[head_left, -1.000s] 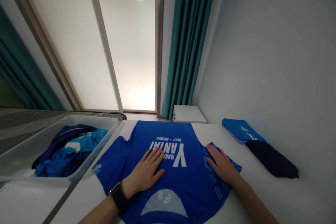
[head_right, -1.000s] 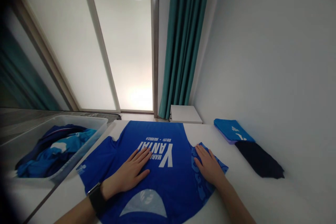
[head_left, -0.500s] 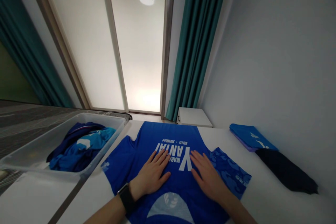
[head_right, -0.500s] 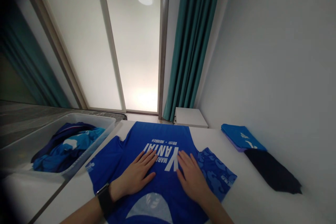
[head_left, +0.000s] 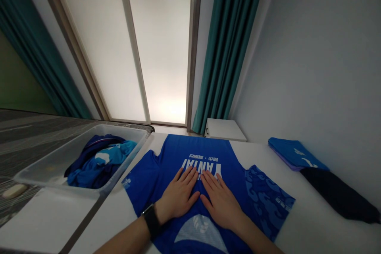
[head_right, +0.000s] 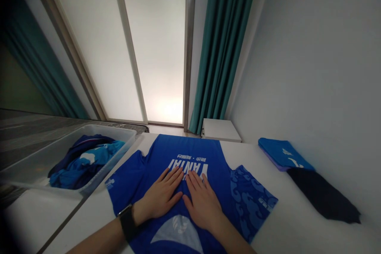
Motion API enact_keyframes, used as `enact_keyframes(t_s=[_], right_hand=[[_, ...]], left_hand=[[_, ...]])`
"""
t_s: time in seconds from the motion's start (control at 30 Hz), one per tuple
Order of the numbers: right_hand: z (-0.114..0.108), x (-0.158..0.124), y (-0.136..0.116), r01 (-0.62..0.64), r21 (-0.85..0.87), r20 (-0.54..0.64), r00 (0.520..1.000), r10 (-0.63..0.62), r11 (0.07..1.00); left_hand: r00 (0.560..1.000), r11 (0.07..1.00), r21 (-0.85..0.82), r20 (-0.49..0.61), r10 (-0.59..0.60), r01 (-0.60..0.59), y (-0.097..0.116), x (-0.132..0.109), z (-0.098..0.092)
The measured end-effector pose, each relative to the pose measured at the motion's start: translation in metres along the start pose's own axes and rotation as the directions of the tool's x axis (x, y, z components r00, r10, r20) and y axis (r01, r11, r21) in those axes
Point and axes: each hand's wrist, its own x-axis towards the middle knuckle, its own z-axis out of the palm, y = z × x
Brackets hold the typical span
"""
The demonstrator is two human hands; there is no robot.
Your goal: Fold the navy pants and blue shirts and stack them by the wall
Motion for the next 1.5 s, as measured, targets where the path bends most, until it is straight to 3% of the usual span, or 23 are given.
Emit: enact_keyframes(t_s=[0.27, 0.47, 0.57, 0.73, 0.87, 1.0, 1.13, 1.3, 1.37, 1.5], right_hand=[[-0.002, -0.009, 0.014, 0.007, 0.004, 0.002, 1.0, -0.007, 1.0], [0.0, -0.011, 0.018, 0.006, 0.012, -0.004, 1.0, -0.006, 1.0], [0.001, -0.011, 0.018, 0.0, 0.011, -0.005, 1.0, 0.0, 1.0], [0.0, -0.011, 0.018, -0.007, -0.009, 0.003, 1.0, 0.007, 1.0], [0.004, -0.01, 0.023, 0.002, -0.025, -0.012, 1.0, -0.002, 1.0], [0.004, 0.0, 0.017, -0.003, -0.045, -0.042, 0.999, 0.001, 0.999], [-0.005, 0.028, -0.011, 0.093, 0.009, -0.034, 0.995, -0.093, 0.996], [-0.009, 0.101, -0.049, 0.287, 0.187, -0.102, 0.957, -0.272, 0.939], [-0.008, 0.135, -0.062, 0.308, 0.204, -0.146, 0.948, -0.282, 0.929], [-0.002, 0.19, -0.088, 0.289, 0.14, -0.112, 0.955, -0.275, 0.947]], left_hand=[[0.999, 1.0, 0.017, -0.048, -0.005, 0.006, 0.011, 0.006, 0.01], [1.0, 1.0, 0.0, 0.01, -0.022, 0.022, 0.012, 0.003, -0.001], [0.999, 0.998, 0.025, 0.015, -0.049, 0.049, -0.004, -0.008, -0.013], [0.986, 0.982, 0.094, -0.067, -0.155, 0.161, -0.05, -0.044, -0.025], [0.951, 0.944, 0.126, -0.091, -0.297, 0.306, -0.08, -0.079, -0.02], [0.944, 0.937, 0.132, -0.107, -0.312, 0.325, -0.086, -0.098, -0.012], [0.952, 0.949, 0.112, -0.122, -0.281, 0.294, -0.077, -0.096, -0.013], [0.958, 0.961, 0.061, -0.117, -0.261, 0.269, -0.066, -0.092, -0.021], [0.953, 0.958, 0.043, -0.122, -0.276, 0.282, -0.064, -0.094, -0.023], [0.946, 0.951, 0.007, -0.102, -0.306, 0.309, -0.062, -0.099, -0.025]])
